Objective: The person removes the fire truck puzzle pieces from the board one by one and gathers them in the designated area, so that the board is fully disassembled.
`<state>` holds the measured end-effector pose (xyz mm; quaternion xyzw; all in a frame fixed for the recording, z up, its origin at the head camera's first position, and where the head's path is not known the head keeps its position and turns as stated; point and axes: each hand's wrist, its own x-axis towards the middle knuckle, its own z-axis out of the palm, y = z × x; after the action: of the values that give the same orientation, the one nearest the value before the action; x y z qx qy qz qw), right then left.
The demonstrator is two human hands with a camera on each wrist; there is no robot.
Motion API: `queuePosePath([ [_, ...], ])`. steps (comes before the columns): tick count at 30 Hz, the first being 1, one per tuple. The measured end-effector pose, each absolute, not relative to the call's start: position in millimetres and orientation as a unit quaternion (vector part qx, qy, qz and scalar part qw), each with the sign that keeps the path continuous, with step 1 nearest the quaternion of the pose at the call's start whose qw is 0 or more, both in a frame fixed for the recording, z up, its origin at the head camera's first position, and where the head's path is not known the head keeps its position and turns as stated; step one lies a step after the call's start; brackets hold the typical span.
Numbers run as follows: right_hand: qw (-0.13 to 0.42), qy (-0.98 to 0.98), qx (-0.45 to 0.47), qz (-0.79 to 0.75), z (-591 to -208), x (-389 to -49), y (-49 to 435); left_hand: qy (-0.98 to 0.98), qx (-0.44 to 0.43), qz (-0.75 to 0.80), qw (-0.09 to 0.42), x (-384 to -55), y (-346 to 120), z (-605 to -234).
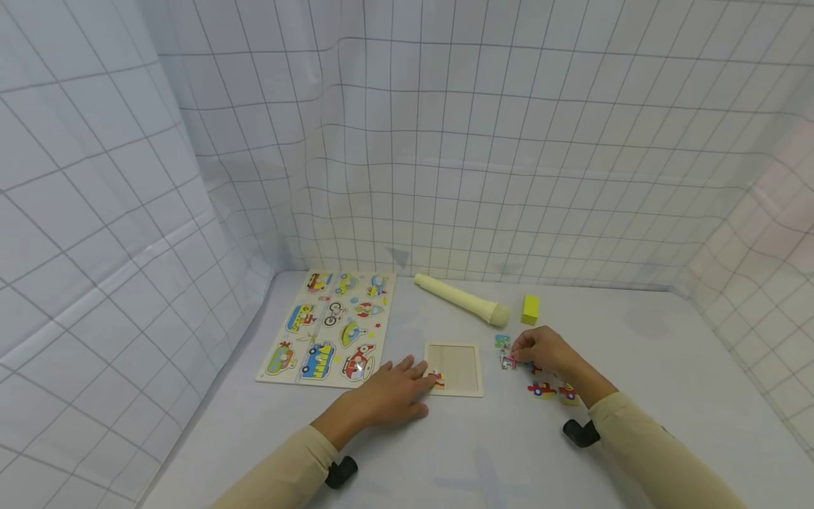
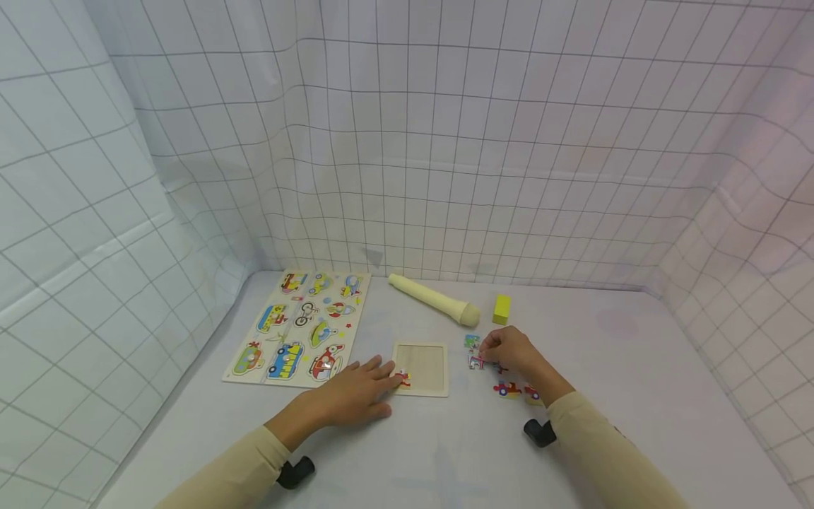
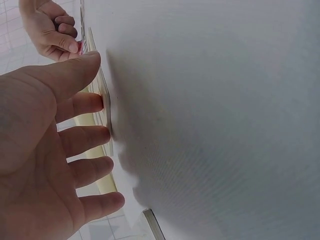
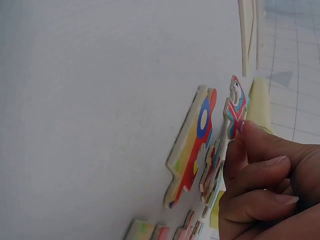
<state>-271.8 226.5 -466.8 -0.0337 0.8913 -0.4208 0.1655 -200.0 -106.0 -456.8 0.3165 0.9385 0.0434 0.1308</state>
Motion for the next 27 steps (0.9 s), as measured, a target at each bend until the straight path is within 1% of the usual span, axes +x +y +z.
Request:
queuePosePath([
  [4, 0.155, 0.895, -0.033, -0.417, -463, -271, 228, 0.938, 0.32, 0.041, 0.129, -200, -107, -456],
  [11, 0.158, 0.893, -0.019, -0.422, -460, -271, 227, 0.939, 0.317, 0.037, 0.131, -202, -106, -458],
  [20, 0.164, 0.866, -0.056, -0.469, -459, -267, 214, 0.939, 0.318, 0.056, 0.121, -204, -110, -456],
  [27, 0.174, 0.849, -0.069, -0.493, -462, -266, 192, 0.948, 0.292, 0.079, 0.095, -218, -107, -455],
])
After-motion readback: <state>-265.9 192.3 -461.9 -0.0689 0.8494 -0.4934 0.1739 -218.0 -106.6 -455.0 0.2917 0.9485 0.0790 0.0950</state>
